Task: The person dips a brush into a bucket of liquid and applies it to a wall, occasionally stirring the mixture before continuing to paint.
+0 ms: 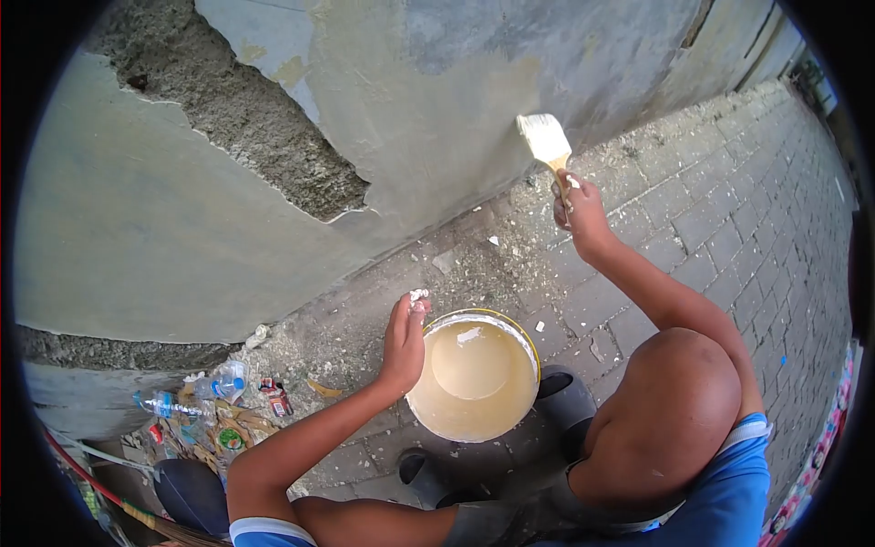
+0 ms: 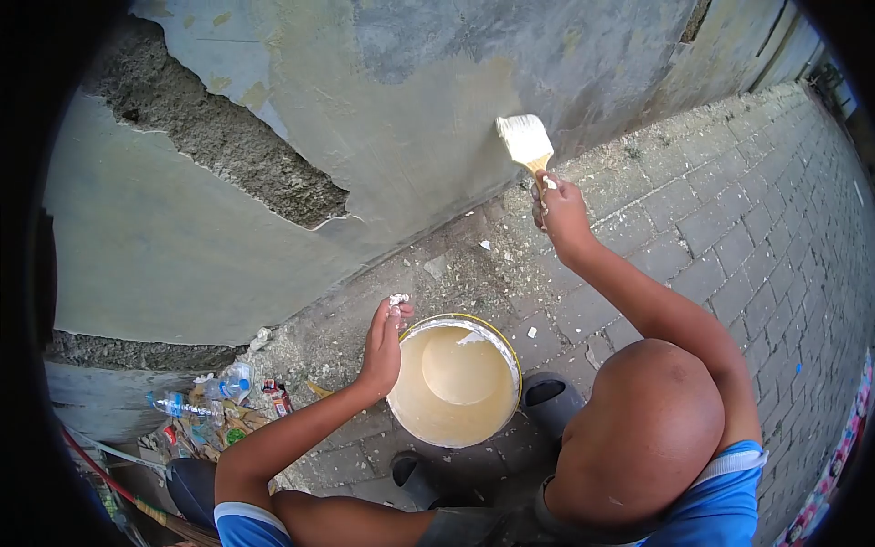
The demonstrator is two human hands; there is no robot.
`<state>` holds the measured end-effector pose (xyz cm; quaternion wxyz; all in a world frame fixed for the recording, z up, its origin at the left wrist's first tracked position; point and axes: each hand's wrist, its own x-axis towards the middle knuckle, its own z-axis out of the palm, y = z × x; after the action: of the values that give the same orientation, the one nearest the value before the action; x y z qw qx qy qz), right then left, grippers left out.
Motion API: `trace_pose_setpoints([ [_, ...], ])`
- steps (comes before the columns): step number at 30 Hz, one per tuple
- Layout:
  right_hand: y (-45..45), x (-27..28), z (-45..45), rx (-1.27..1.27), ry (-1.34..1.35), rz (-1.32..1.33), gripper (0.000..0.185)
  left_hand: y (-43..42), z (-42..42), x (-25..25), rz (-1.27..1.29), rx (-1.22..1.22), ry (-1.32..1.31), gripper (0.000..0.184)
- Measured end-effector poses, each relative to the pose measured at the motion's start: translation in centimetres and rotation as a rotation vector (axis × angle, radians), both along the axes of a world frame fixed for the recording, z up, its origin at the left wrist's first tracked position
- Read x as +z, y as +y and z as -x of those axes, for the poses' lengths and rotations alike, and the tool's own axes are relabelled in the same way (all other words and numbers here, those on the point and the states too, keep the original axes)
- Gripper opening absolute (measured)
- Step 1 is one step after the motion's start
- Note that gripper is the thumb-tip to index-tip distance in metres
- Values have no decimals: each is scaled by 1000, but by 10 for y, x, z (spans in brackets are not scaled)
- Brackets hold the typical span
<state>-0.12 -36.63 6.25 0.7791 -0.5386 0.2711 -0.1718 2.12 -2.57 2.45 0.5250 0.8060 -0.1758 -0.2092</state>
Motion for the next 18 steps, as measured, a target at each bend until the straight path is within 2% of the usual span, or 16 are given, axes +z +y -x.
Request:
trace_pose_setpoints([
  [5,-4,-98,1,161,524,83,29,2,0,-2,14,26,13,36],
  [8,1,-138,-8,239,699,207,37,3,0,-3,27,20,11,36],
  [12,26,-125,-31,286,716,410,40,4,-1,-4,31,-1,1,33],
  [15,46,-71,-52,174,600,459,38,5,0,-3,58,-4,16,35],
  [18,49,-38,-54,153,441,240,23,6,-1,-6,63,3,5,38],
])
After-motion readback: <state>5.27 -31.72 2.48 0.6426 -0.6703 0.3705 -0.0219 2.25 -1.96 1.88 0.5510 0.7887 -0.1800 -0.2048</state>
